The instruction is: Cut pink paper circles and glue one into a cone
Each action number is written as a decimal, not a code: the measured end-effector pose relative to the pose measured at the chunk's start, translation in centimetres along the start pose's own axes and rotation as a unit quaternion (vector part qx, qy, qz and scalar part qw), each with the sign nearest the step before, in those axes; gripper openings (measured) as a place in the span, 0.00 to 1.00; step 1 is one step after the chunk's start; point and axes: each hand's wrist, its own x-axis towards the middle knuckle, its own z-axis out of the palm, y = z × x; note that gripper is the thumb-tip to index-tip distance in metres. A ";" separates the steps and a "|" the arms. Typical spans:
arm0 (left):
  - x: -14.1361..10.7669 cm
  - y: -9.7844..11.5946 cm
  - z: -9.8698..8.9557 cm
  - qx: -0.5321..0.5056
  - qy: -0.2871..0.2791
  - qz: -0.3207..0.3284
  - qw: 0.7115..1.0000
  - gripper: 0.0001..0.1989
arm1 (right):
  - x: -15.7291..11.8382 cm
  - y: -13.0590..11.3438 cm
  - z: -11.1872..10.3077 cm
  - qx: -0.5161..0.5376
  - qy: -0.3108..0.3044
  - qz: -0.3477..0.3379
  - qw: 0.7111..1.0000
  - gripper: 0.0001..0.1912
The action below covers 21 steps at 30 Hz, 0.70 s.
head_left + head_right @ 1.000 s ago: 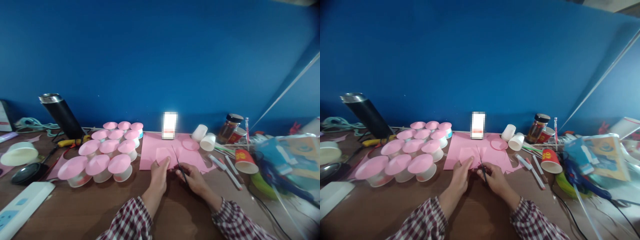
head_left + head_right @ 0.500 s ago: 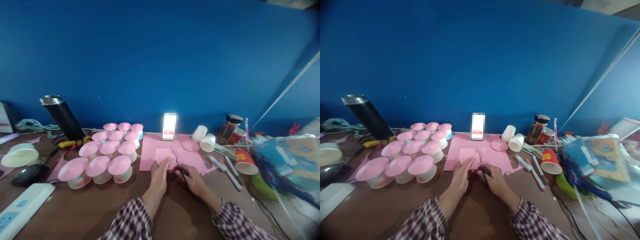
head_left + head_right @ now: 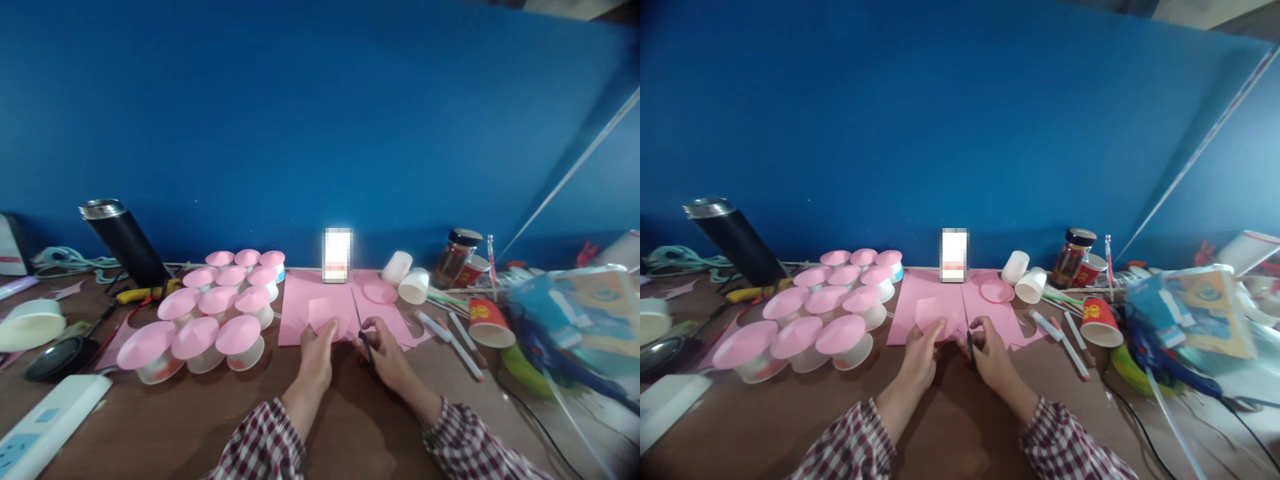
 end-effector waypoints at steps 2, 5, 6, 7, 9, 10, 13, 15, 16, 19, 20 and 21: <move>-0.1 0.4 0.1 -0.005 -0.032 -0.008 0.999 0.16 | 0.0 0.1 0.0 -0.019 0.025 -0.020 0.999 0.14; -0.2 1.0 0.2 -0.018 -0.083 -0.034 0.996 0.14 | 0.1 0.1 -0.1 -0.063 0.058 -0.060 0.995 0.14; -0.1 1.2 0.2 -0.026 -0.091 -0.042 0.995 0.15 | 0.1 0.1 -0.1 -0.075 0.069 -0.068 0.992 0.14; -0.1 1.3 0.1 -0.037 -0.090 -0.047 0.994 0.15 | 0.2 0.1 -0.2 -0.085 0.081 -0.073 0.990 0.13; 0.2 1.4 0.0 -0.059 -0.070 -0.048 0.995 0.16 | 0.3 0.1 -0.3 -0.099 0.101 -0.078 0.987 0.13; 0.4 1.3 -0.1 -0.069 -0.058 -0.046 0.995 0.16 | 0.4 0.2 -0.3 -0.103 0.106 -0.077 0.986 0.12; 0.8 1.3 -0.4 -0.090 -0.044 -0.051 0.994 0.15 | 0.6 0.4 -0.3 -0.101 0.106 -0.062 0.987 0.12; 0.9 1.4 -0.5 -0.099 -0.054 -0.059 0.992 0.13 | 0.7 0.6 -0.3 -0.091 0.108 -0.055 0.988 0.14; 0.9 1.4 -0.5 -0.103 -0.058 -0.061 0.991 0.13 | 0.8 0.7 -0.3 -0.086 0.108 -0.053 0.989 0.14; 0.8 1.5 -0.4 -0.094 -0.061 -0.066 0.992 0.12 | 0.9 1.0 -0.2 -0.074 0.106 -0.045 0.991 0.14; 0.8 1.5 -0.4 -0.086 -0.065 -0.068 0.992 0.11 | 0.9 1.1 -0.2 -0.071 0.106 -0.042 0.991 0.14; 0.8 1.5 -0.4 -0.078 -0.069 -0.071 0.992 0.12 | 1.0 1.1 -0.2 -0.069 0.106 -0.039 0.991 0.14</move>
